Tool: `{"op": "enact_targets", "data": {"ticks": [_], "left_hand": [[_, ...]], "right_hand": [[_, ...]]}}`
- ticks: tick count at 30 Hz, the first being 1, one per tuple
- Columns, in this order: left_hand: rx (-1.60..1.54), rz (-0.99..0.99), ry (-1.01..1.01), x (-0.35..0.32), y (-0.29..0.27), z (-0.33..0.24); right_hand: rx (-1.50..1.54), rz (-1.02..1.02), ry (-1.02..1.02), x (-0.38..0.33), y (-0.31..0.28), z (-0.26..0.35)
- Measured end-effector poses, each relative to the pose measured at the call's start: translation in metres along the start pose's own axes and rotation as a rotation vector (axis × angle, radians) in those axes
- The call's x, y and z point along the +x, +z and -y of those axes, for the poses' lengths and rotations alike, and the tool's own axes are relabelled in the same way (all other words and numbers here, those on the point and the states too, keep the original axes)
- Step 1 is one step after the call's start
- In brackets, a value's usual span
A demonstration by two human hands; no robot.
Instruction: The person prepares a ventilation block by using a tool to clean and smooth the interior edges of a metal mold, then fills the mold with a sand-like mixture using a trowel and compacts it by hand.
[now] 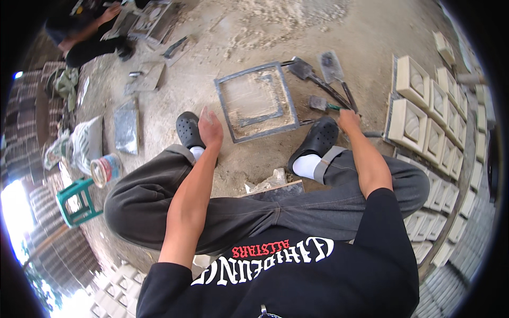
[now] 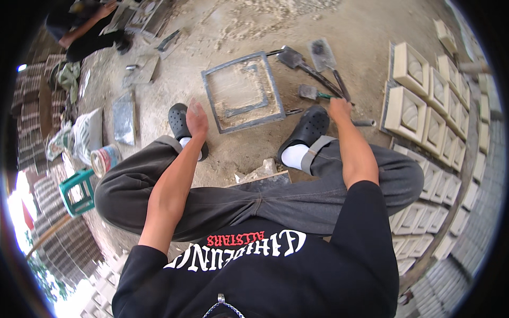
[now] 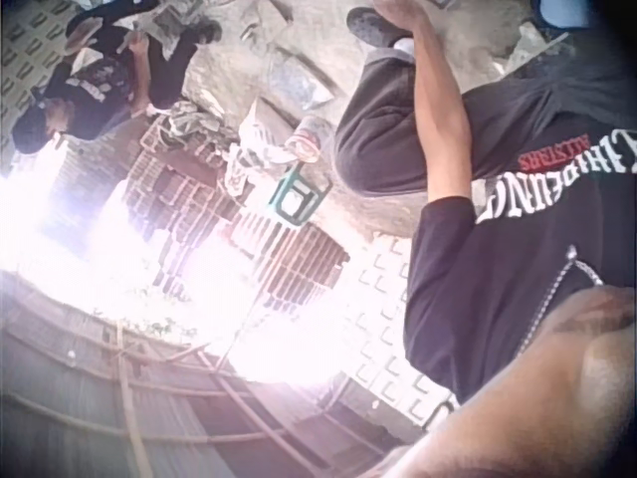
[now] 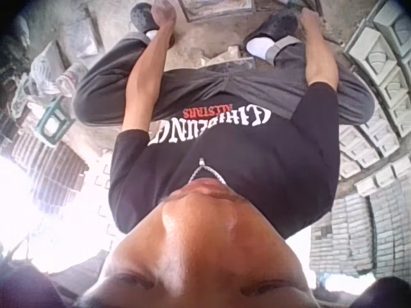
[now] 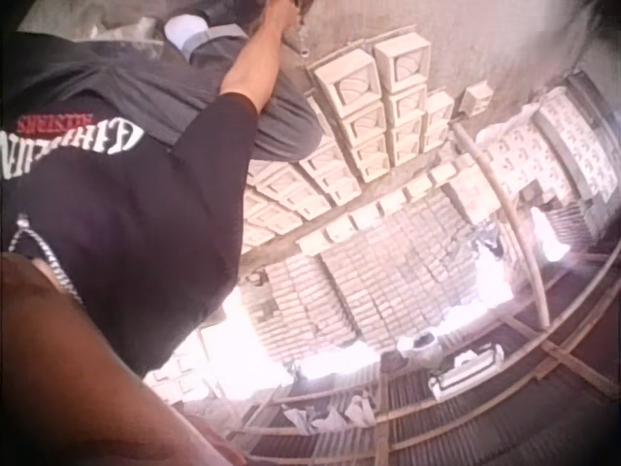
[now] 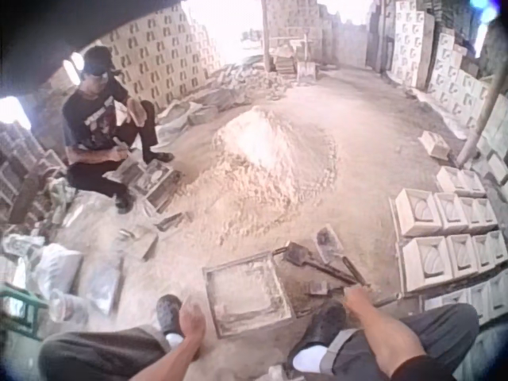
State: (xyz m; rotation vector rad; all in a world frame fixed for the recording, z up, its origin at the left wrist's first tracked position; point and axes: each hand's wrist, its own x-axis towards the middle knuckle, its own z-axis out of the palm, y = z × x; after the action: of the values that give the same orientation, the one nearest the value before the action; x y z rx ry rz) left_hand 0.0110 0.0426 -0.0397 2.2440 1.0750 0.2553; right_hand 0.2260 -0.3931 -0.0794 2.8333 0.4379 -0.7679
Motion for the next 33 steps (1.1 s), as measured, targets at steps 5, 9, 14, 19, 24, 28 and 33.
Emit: {"op": "enact_targets", "data": {"ticks": [5, 9, 14, 19, 24, 28, 33], "left_hand": [[0.126, -0.034, 0.131, -0.017, -0.004, -0.004], [0.453, 0.110, 0.504, -0.040, -0.008, -0.036], [0.681, 0.409, 0.554, -0.046, -0.019, -0.053], [0.589, 0.407, 0.512, -0.052, -0.021, -0.070], [0.601, 0.341, 0.332, -0.046, -0.051, -0.037], [0.430, 0.293, 0.241, -0.026, -0.041, -0.013], [0.145, 0.250, 0.023, -0.024, -0.024, 0.013]], "right_hand": [[-0.089, 0.127, 0.025, -0.001, 0.018, -0.009], [-0.035, -0.051, 0.019, -0.006, 0.017, -0.007], [0.036, -0.370, -0.066, 0.010, 0.007, 0.003], [-0.145, -0.278, -0.109, 0.035, 0.025, -0.023], [-0.106, 0.090, -0.166, 0.030, 0.003, 0.003], [0.001, 0.199, -0.233, 0.041, -0.034, -0.028], [0.170, 0.512, -0.210, 0.044, -0.102, 0.010]]}}
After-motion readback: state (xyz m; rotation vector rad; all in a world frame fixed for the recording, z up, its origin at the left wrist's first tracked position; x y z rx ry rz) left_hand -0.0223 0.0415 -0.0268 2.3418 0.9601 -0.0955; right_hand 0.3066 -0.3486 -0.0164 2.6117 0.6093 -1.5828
